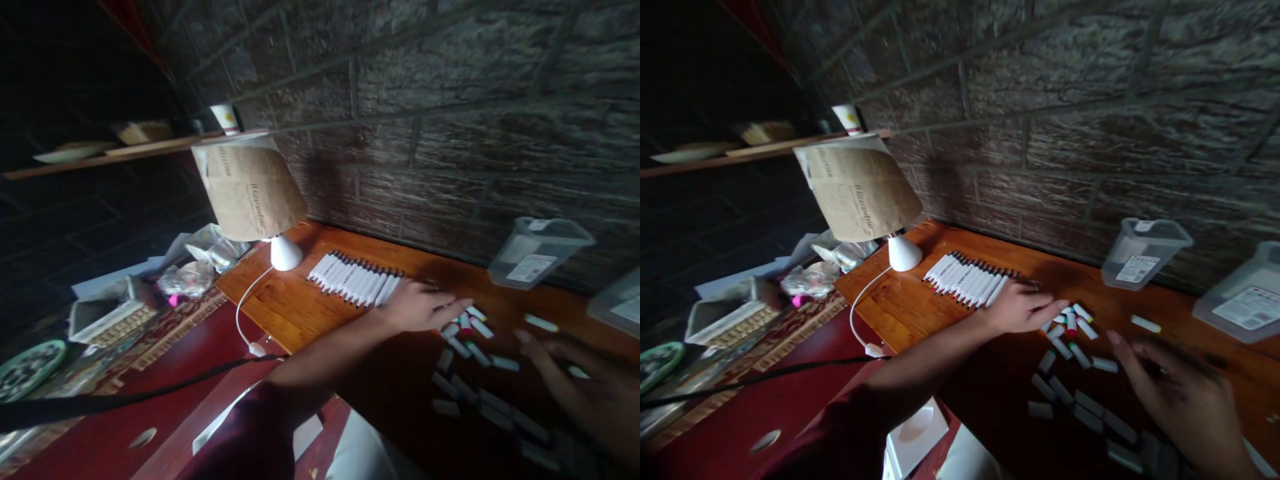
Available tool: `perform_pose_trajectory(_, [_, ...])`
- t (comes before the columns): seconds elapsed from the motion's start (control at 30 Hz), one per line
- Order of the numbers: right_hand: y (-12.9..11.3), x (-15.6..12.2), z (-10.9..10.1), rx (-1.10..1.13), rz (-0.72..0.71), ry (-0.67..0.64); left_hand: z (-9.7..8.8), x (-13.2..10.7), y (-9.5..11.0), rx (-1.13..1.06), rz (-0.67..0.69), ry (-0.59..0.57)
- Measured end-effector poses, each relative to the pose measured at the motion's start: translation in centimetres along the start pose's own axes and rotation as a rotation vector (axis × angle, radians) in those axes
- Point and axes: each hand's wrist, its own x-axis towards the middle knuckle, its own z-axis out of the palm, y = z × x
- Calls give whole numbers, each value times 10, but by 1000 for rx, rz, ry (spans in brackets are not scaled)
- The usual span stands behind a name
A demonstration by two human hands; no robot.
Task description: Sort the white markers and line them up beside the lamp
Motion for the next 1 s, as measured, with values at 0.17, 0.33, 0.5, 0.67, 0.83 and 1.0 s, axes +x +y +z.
perform_pose_trajectory(0.17, [6, -2, -2, -105, -21, -81, 5, -1, 2, -67, 2, -2])
perform_pose_trajectory(0.33, [3, -2, 4, -66, -82, -79, 7, -1, 1, -39, 3, -13])
perform_pose_trajectory(0.5, [12, -9, 10, -53, 25, -80, -25, 1, -30, 20, -150, -10])
perform_pose_trajectory(0.67, [15, -9, 6, -26, 134, -45, -97, -35, -87, 200, -524, -248])
perform_pose_trajectory(0.83, [9, -6, 1, 17, 133, -75, -134, -99, -118, 269, -696, -431])
perform_pose_trajectory(1.0, [4, -8, 4, 45, 108, -104, -121, -126, -121, 286, -779, -514])
